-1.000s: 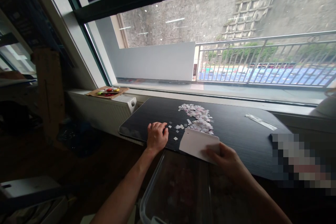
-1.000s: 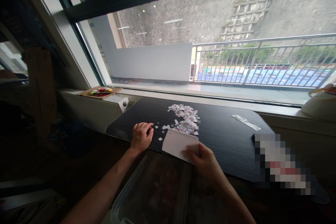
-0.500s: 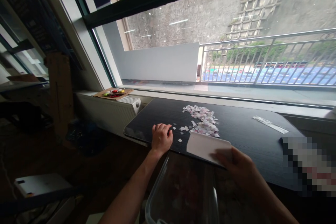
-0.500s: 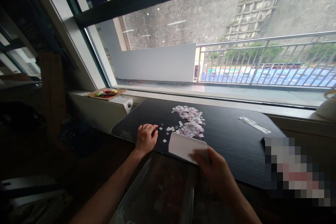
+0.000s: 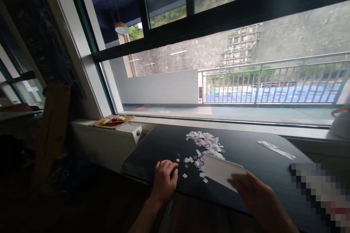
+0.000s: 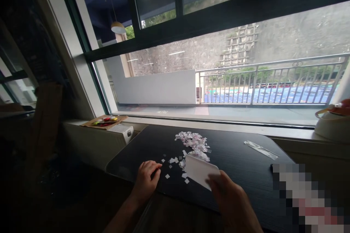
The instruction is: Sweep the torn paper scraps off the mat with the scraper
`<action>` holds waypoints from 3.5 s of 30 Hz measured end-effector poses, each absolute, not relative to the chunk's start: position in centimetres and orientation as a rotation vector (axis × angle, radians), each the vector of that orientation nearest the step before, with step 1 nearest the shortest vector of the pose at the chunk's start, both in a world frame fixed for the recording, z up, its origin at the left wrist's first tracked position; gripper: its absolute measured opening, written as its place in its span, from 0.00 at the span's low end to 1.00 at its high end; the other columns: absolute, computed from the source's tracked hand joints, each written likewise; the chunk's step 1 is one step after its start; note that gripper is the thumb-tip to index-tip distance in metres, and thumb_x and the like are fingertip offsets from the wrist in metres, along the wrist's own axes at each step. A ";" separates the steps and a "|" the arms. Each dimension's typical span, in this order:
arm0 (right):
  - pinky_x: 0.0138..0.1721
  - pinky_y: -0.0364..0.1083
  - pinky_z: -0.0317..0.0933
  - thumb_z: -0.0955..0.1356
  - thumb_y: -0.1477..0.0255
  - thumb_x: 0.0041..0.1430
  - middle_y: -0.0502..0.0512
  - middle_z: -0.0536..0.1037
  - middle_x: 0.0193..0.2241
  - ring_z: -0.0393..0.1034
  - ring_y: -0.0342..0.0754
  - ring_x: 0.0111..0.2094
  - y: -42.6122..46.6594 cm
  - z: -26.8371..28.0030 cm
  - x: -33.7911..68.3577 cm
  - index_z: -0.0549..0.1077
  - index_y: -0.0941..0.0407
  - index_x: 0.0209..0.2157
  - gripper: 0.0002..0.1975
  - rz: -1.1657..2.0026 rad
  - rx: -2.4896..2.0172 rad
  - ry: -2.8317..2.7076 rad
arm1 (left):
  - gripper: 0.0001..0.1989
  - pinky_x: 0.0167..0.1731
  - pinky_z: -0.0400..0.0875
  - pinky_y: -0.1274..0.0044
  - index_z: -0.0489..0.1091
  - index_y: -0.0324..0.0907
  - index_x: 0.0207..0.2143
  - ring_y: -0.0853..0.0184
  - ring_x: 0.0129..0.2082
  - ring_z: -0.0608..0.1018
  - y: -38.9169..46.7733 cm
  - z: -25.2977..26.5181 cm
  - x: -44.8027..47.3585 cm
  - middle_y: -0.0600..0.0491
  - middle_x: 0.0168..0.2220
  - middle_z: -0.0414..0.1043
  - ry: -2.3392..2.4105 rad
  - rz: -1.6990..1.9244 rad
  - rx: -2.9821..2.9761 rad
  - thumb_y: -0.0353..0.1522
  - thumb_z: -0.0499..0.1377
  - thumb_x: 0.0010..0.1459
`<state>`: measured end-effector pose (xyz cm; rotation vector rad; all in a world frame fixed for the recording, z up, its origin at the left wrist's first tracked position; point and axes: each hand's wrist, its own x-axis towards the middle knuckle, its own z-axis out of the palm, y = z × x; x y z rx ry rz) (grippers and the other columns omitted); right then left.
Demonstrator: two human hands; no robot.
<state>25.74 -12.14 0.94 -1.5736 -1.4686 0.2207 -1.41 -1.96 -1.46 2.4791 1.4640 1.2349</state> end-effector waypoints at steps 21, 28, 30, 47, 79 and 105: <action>0.28 0.47 0.64 0.64 0.57 0.53 0.54 0.82 0.26 0.77 0.55 0.28 -12.7 3.7 25.4 0.74 0.52 0.32 0.14 0.213 -1.776 -1.481 | 0.10 0.55 0.58 0.57 0.73 0.44 0.38 0.60 0.43 0.75 -2.4 -1.1 -0.5 0.51 0.37 0.75 1.652 1.179 2.481 0.26 0.54 0.57; 0.30 0.48 0.65 0.64 0.57 0.53 0.57 0.82 0.27 0.77 0.55 0.29 -12.0 3.1 24.8 0.75 0.54 0.32 0.16 0.326 -1.673 -1.532 | 0.10 0.55 0.58 0.57 0.73 0.44 0.38 0.59 0.43 0.75 -2.5 -1.0 -0.4 0.50 0.37 0.76 1.677 1.144 2.493 0.26 0.54 0.56; 0.29 0.48 0.65 0.65 0.56 0.52 0.56 0.82 0.27 0.77 0.54 0.29 -12.2 3.1 24.9 0.75 0.54 0.32 0.16 0.335 -1.681 -1.519 | 0.10 0.55 0.58 0.57 0.73 0.44 0.38 0.59 0.43 0.75 -2.5 -1.0 -0.3 0.50 0.37 0.76 1.677 1.149 2.496 0.27 0.54 0.57; 0.30 0.46 0.64 0.64 0.61 0.55 0.56 0.82 0.28 0.75 0.52 0.29 -10.3 4.0 20.6 0.75 0.55 0.34 0.14 0.334 -1.590 -1.548 | 0.14 0.56 0.56 0.57 0.72 0.43 0.42 0.58 0.45 0.74 -2.6 -0.7 -0.2 0.49 0.39 0.76 1.709 1.150 2.473 0.26 0.52 0.57; 0.35 0.48 0.68 0.71 0.52 0.47 0.56 0.82 0.28 0.74 0.53 0.32 -16.1 3.4 32.4 0.78 0.56 0.32 0.21 0.674 -1.531 -1.445 | 0.12 0.56 0.57 0.59 0.73 0.45 0.40 0.59 0.42 0.75 -2.5 -0.9 -0.5 0.50 0.37 0.76 1.673 1.176 2.533 0.28 0.53 0.57; 0.39 0.48 0.68 0.70 0.56 0.50 0.57 0.82 0.33 0.76 0.54 0.36 -16.9 5.1 33.8 0.78 0.56 0.31 0.17 0.769 -1.581 -1.600 | 0.12 0.54 0.59 0.59 0.73 0.44 0.38 0.57 0.42 0.75 -2.1 -0.9 -1.0 0.49 0.37 0.76 1.644 1.156 2.589 0.31 0.51 0.57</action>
